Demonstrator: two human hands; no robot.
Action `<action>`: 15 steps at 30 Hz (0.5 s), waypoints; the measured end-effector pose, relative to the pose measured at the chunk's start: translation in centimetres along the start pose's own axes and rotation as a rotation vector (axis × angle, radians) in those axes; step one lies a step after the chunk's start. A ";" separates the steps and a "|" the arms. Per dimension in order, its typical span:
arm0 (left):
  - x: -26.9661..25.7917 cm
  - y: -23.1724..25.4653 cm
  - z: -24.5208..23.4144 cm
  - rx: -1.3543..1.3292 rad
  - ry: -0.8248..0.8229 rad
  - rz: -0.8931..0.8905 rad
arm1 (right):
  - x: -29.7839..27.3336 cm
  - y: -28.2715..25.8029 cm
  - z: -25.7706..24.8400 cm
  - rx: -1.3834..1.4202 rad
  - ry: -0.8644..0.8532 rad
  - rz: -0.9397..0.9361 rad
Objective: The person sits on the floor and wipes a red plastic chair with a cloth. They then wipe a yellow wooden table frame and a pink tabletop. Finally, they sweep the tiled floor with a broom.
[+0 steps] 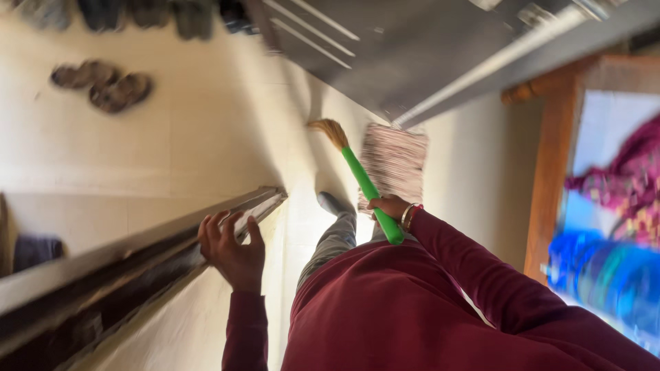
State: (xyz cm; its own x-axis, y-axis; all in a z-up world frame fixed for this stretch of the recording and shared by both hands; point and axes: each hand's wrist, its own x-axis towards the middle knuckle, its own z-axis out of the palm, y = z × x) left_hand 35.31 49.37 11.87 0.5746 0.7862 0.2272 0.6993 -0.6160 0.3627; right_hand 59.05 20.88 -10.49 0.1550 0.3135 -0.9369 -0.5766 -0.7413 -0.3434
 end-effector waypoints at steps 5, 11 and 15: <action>1.1 2.0 1.7 -0.067 -0.151 0.146 | -0.7 7.6 -0.8 0.087 0.090 0.065; 1.8 8.6 5.0 -0.135 -0.304 0.422 | -4.0 17.1 -1.8 0.267 0.133 -0.014; -1.1 13.8 6.0 -0.214 -0.372 0.554 | -5.5 25.0 -1.4 0.288 0.200 -0.076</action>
State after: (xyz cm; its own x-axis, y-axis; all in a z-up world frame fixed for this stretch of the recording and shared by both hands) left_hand 46.91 39.72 11.24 0.9565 0.2663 0.1195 0.1840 -0.8680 0.4611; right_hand 44.91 -0.24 -14.05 0.3441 0.2178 -0.9133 -0.7552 -0.5138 -0.4070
